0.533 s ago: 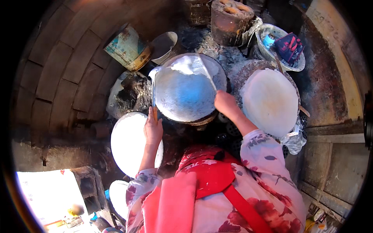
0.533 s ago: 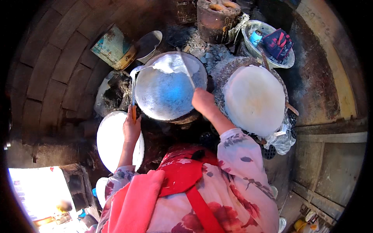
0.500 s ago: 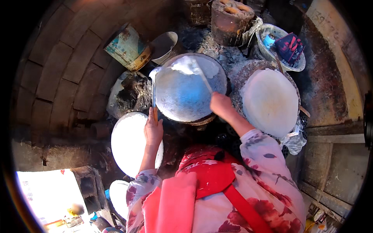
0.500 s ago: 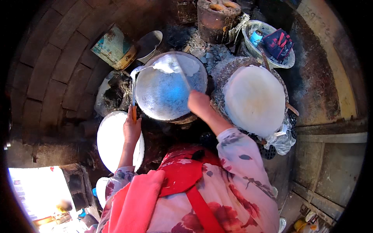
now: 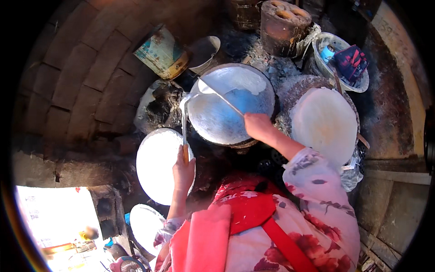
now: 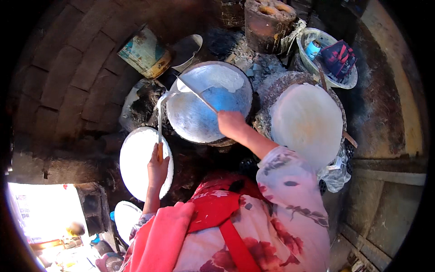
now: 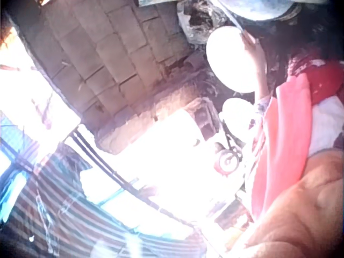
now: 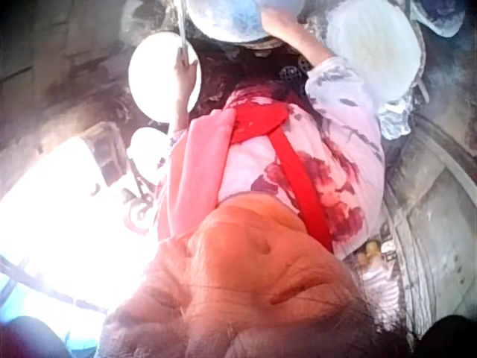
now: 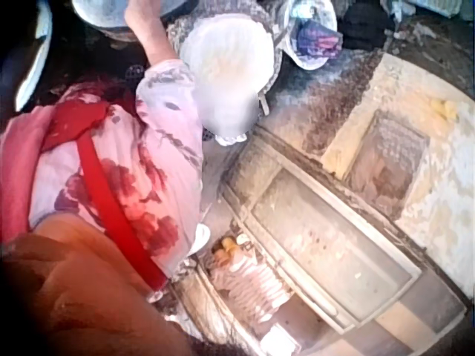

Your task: The person scoops white batter from a large metal basin using a ladle and pours it onto several hot, round griddles. They use a wooden stick to spread the batter into thin, circular layers. The person then uses a spatula to lift the cooked cakes and stack them on a nearby surface.

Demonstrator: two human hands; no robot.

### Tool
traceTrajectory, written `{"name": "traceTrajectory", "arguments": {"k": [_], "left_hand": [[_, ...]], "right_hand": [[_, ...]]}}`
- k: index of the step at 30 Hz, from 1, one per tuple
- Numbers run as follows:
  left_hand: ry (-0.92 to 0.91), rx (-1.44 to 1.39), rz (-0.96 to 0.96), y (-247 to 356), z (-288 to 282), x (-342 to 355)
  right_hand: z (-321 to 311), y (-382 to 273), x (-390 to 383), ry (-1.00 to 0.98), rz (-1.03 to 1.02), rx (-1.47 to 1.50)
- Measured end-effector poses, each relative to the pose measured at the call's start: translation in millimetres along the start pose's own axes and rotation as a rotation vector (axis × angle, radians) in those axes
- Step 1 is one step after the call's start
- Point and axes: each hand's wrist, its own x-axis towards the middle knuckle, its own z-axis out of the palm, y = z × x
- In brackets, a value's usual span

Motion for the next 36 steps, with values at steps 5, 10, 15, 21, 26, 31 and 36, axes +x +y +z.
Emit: {"name": "traceTrajectory", "arguments": {"k": [5,10,15,21,26,31,36], "left_hand": [[-0.017,-0.109,-0.141,11,-14,-13],[0.002,-0.186,-0.224,4,-7,-16],[0.042,-0.247,-0.336,-1,-11,-34],[0.042,-0.350,-0.524,22,-13,-31],[0.100,-0.357,-0.470,2,-12,-50],[0.083,-0.344,-0.424,6,-8,-33],[0.068,-0.303,-0.451,13,-11,-34]], "right_hand": [[-31,57,42,0.071,0.084,0.005],[-17,21,8,-0.125,-0.219,-0.024],[-37,58,44,-0.015,-0.027,-0.041],[-35,33,22,-0.228,-0.328,-0.093],[-61,52,41,-0.156,-0.126,-0.092],[-47,66,94,-0.191,-0.306,-0.093],[-58,55,41,-0.408,-0.422,-0.105]]}}
